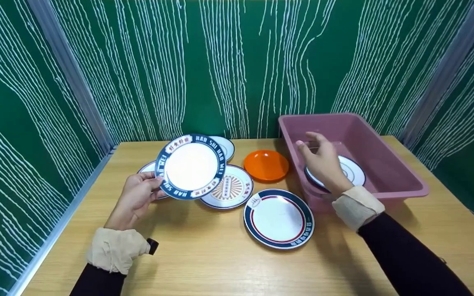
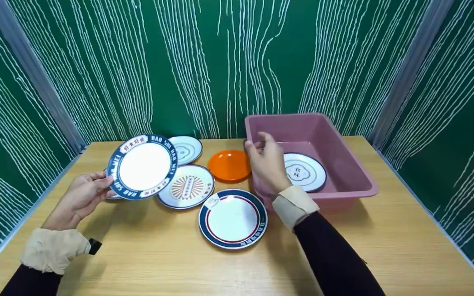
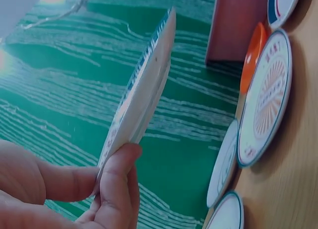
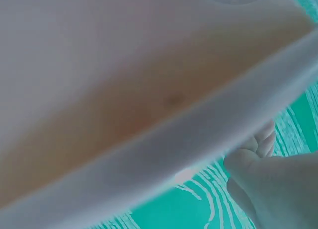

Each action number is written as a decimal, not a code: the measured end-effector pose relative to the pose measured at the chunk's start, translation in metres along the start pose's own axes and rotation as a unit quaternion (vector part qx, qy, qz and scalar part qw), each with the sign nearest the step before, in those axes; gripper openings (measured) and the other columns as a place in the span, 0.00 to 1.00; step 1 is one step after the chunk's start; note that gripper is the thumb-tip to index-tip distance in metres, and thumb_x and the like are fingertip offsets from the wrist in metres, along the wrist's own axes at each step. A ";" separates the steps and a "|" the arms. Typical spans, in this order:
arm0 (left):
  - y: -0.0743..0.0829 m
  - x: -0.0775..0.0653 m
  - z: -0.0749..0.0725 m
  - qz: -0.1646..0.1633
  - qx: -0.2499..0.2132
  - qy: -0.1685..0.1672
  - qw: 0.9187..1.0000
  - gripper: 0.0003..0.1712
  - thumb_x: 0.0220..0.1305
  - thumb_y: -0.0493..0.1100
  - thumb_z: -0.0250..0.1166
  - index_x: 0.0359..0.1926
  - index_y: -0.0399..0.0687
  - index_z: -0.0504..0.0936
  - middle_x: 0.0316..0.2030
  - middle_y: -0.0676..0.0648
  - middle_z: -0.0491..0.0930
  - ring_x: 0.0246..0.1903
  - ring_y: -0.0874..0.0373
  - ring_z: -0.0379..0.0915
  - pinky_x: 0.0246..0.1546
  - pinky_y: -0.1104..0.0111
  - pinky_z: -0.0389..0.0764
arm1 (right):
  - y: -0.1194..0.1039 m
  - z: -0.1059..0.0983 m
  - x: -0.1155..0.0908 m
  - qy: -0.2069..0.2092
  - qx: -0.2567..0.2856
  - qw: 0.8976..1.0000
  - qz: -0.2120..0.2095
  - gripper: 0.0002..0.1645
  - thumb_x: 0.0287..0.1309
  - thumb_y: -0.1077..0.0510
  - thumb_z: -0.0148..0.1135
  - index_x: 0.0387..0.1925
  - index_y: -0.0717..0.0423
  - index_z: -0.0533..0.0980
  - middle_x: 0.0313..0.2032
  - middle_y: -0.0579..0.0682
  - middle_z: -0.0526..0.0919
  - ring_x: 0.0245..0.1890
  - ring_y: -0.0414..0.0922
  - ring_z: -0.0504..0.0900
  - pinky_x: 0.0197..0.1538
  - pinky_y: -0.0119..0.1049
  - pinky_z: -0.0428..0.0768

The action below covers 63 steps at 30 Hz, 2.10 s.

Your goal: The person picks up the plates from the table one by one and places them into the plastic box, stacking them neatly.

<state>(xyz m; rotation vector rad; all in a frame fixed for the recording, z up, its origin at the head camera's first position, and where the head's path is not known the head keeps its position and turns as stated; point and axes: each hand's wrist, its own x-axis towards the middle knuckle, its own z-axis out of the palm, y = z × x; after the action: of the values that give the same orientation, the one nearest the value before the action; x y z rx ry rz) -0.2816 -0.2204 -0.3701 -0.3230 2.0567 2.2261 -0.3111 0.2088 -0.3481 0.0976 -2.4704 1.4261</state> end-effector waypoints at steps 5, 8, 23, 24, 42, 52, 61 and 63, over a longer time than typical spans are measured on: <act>0.000 -0.005 0.012 -0.005 -0.026 0.021 0.999 0.22 0.68 0.36 0.55 0.61 0.36 0.64 0.53 0.39 0.72 0.41 0.52 0.75 0.52 0.63 0.77 | -0.008 0.014 -0.004 0.000 0.018 1.000 -0.005 0.35 0.61 0.37 0.55 0.64 0.48 0.65 0.55 0.50 0.74 0.51 0.48 0.72 0.58 0.44 0.74; -0.001 -0.008 0.018 0.003 -0.056 0.024 0.998 0.22 0.68 0.35 0.54 0.62 0.36 0.64 0.53 0.39 0.72 0.40 0.53 0.75 0.51 0.63 0.78 | -0.012 0.025 -0.005 -0.005 0.045 0.999 0.002 0.35 0.60 0.37 0.56 0.64 0.47 0.66 0.55 0.48 0.73 0.52 0.47 0.72 0.58 0.41 0.75; -0.005 -0.019 0.045 0.032 -0.140 0.026 0.989 0.20 0.70 0.33 0.51 0.61 0.35 0.64 0.52 0.39 0.70 0.40 0.55 0.75 0.46 0.66 0.80 | -0.037 0.067 -0.014 -0.049 0.082 0.995 -0.025 0.32 0.61 0.37 0.55 0.60 0.48 0.70 0.49 0.47 0.76 0.47 0.46 0.74 0.52 0.39 0.77; -0.005 -0.021 0.046 0.030 -0.145 0.030 0.989 0.19 0.70 0.34 0.51 0.60 0.36 0.65 0.52 0.40 0.71 0.41 0.55 0.75 0.46 0.67 0.80 | -0.038 0.071 -0.015 -0.056 0.091 0.994 -0.018 0.32 0.60 0.36 0.55 0.60 0.48 0.70 0.49 0.47 0.76 0.46 0.46 0.74 0.51 0.39 0.78; -0.016 -0.037 0.077 0.029 -0.225 0.016 0.974 0.17 0.68 0.30 0.51 0.58 0.34 0.67 0.52 0.37 0.72 0.46 0.51 0.75 0.50 0.65 0.78 | -0.042 0.117 -0.032 -0.122 0.389 0.902 0.146 0.18 0.64 0.51 0.58 0.50 0.57 0.74 0.46 0.61 0.78 0.44 0.56 0.81 0.49 0.42 0.81; -0.022 -0.038 0.084 0.037 -0.239 -0.011 0.970 0.18 0.67 0.30 0.53 0.57 0.32 0.66 0.53 0.35 0.72 0.50 0.47 0.75 0.48 0.63 0.79 | -0.043 0.116 -0.034 -0.085 0.382 0.906 0.162 0.11 0.65 0.60 0.57 0.47 0.59 0.76 0.43 0.62 0.78 0.40 0.55 0.81 0.46 0.42 0.82; -0.025 -0.029 0.077 0.050 -0.166 -0.012 0.985 0.17 0.65 0.37 0.61 0.52 0.35 0.71 0.46 0.38 0.76 0.45 0.46 0.77 0.47 0.62 0.80 | -0.045 0.103 -0.034 -0.069 0.368 0.914 0.155 0.12 0.66 0.57 0.56 0.47 0.58 0.76 0.43 0.61 0.77 0.39 0.54 0.80 0.47 0.41 0.82; -0.028 -0.023 0.074 0.058 -0.147 -0.003 0.987 0.16 0.65 0.38 0.60 0.51 0.34 0.71 0.42 0.39 0.76 0.43 0.45 0.77 0.45 0.60 0.81 | -0.044 0.098 -0.033 -0.060 0.360 0.919 0.146 0.12 0.66 0.56 0.55 0.48 0.58 0.76 0.42 0.61 0.77 0.37 0.53 0.80 0.46 0.41 0.82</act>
<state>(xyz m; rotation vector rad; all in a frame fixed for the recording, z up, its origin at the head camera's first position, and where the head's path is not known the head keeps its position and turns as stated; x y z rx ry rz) -0.2597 -0.1430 -0.3871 -0.2222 1.7840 2.5987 -0.2911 0.0997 -0.3660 -0.0389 -1.9628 2.4641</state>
